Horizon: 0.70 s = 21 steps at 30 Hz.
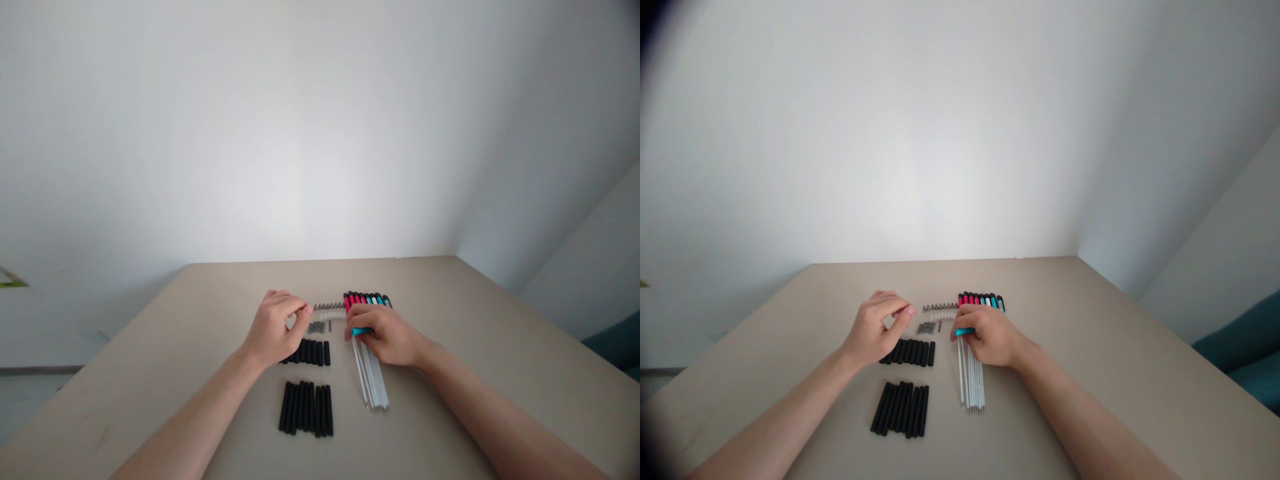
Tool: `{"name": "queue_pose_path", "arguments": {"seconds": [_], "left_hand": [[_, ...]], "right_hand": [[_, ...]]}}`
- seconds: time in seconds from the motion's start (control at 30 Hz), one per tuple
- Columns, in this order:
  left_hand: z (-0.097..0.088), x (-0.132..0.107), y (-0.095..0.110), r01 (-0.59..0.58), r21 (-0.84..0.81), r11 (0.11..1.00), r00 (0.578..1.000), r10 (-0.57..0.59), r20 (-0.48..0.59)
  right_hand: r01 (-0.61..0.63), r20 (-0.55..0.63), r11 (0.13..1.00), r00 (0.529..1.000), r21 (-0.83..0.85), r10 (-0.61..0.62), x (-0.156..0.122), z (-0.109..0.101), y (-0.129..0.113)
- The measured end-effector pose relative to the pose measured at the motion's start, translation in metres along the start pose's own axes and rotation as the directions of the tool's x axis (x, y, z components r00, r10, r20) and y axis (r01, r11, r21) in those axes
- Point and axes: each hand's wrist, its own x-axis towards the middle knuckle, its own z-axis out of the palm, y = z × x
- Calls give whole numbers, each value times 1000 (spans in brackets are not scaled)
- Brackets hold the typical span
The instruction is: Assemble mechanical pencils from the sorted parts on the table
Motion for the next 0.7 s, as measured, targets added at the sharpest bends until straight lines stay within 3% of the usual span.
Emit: {"name": "queue_pose_path", "arguments": {"seconds": [0.7], "left_hand": [[2,-2,-4,1,-6,1000,1000,-1,-14]], "right_hand": [[-3,82,999,997,-50,7,-2,-2,-1]]}}
